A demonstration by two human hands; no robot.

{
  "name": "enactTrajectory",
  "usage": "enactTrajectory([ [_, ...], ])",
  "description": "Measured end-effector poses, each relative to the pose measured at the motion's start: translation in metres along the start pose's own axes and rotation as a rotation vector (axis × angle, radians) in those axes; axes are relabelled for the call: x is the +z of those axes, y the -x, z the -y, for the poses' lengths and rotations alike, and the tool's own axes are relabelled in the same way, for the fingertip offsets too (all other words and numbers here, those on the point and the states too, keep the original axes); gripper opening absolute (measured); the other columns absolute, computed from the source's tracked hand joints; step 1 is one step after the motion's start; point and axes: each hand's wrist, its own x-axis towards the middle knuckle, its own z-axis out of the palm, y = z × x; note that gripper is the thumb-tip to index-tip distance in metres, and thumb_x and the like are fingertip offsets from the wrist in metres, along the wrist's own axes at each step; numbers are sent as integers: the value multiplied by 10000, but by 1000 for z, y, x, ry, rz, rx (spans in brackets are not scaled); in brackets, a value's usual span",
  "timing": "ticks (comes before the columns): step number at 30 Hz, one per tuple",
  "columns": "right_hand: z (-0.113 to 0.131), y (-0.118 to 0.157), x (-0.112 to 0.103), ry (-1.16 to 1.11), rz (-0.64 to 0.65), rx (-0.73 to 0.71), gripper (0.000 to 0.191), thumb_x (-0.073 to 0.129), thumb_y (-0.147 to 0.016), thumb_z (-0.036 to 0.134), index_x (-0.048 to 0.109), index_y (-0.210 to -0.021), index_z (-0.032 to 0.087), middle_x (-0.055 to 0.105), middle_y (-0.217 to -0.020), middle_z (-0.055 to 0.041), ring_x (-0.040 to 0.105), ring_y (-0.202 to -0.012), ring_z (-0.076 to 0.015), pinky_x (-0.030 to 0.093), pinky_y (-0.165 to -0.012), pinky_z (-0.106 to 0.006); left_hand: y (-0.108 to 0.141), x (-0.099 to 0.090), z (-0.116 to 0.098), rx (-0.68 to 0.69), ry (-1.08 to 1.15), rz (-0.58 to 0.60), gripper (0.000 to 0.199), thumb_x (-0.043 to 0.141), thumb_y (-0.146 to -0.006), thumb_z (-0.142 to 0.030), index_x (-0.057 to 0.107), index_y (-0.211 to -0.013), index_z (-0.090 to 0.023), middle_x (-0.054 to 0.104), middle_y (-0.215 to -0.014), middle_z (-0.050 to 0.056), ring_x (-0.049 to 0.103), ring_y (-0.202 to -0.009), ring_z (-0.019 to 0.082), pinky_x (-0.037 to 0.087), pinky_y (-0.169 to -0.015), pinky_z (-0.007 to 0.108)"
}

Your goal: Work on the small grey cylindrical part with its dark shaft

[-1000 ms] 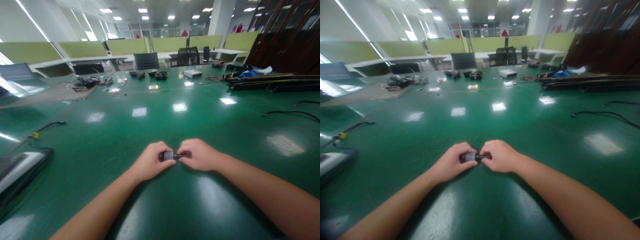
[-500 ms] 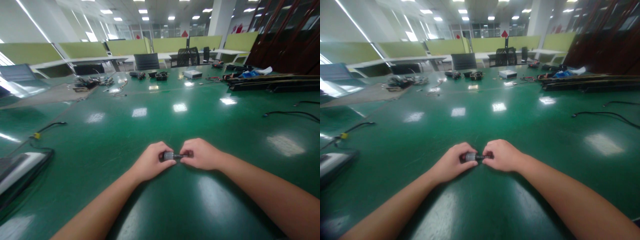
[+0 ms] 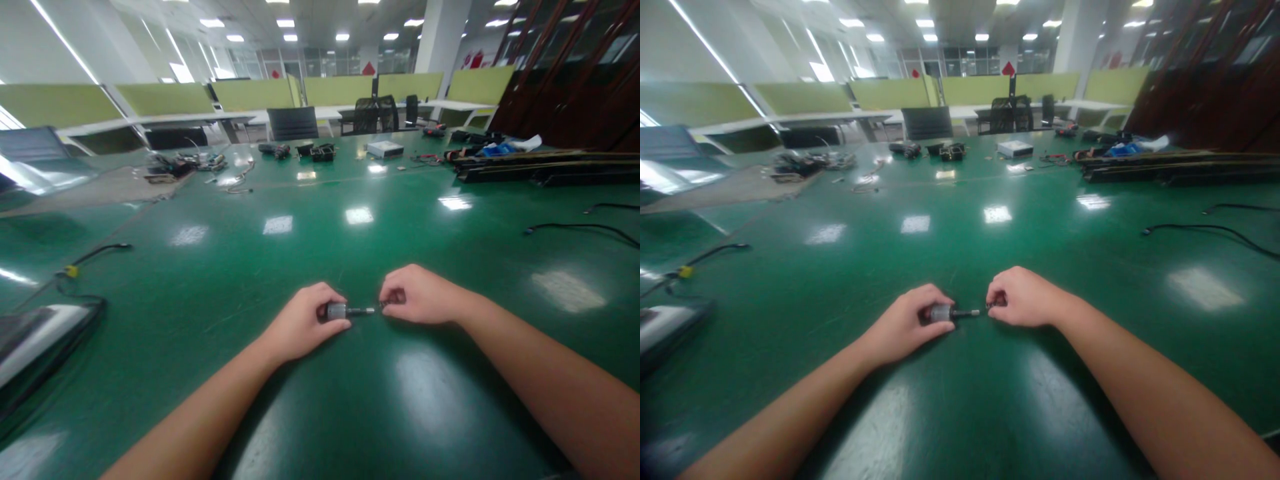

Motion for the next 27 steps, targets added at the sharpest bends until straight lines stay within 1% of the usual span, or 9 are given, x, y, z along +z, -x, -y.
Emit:
enactTrajectory([
  [4, 2, 0, -1, -7, -19, 10, 70, 725, -770, 195, 753, -832, 179, 680, -761, -8, 585, -667, -123, 424, -607, -237, 2, -1, -1, 1, 1, -8, 222, 762, -828, -346, 713, -986, -199, 674, -929, 34, 602, -802, 173, 459, -711, 283],
  [7, 5, -1, 4, -6, -3, -27, 67, 723, -788, 205, 756, -843, 184, 677, -769, -9, 585, -682, -126, 417, -621, -240, 0, -1, -1, 8, -2, -9, 224, 763, -824, -344, 712, -987, -200, 678, -930, 35, 604, -803, 175, 459, -712, 283],
  [10, 6, -5, 13, 15, -13, -65, 86, 709, -828, 233, 758, -886, 192, 676, -795, -14, 581, -702, -128, 405, -640, -245, -5, 1, -1, 18, -6, -4, 227, 762, -821, -348, 709, -984, -199, 677, -917, 35, 605, -801, 177, 456, -709, 281],
  [13, 8, -12, 26, 34, -88, -77, 94, 700, -852, 247, 755, -897, 186, 684, -828, -27, 587, -756, -144, 409, -688, -259, -10, 6, -1, 14, -12, -22, 223, 769, -811, -332, 700, -975, -196, 669, -903, 29, 603, -798, 178, 453, -707, 280],
  [17, 9, -19, 38, -2, -122, -103, 112, 683, -878, 268, 759, -917, 195, 700, -860, -28, 603, -794, -147, 415, -714, -257, -13, 10, -1, 27, -33, -19, 204, 761, -823, -318, 700, -982, -205, 682, -919, 28, 618, -837, 186, 453, -743, 289],
  [21, 11, -19, 39, 20, -136, -82, 117, 681, -880, 291, 759, -895, 205, 703, -851, -25, 606, -784, -148, 407, -694, -259, -14, 10, -2, 47, -52, -2, 255, 762, -822, -381, 709, -1003, -210, 693, -935, 39, 622, -855, 197, 456, -762, 306],
  [25, 13, -18, 37, 24, -142, -51, 135, 671, -880, 284, 771, -930, 209, 719, -875, -36, 626, -815, -157, 426, -712, -263, -13, 8, -3, 52, -61, 3, 232, 673, -904, -405, 719, -1028, -213, 690, -929, 40, 619, -837, 186, 455, -756, 304],
  [27, 14, -18, 37, 17, -144, -38, 139, 672, -878, 281, 775, -932, 205, 723, -877, -40, 632, -817, -159, 434, -719, -264, -13, 8, -3, 45, -67, 6, 231, 661, -917, -400, 719, -1048, -218, 690, -934, 38, 614, -827, 181, 453, -746, 299],
])
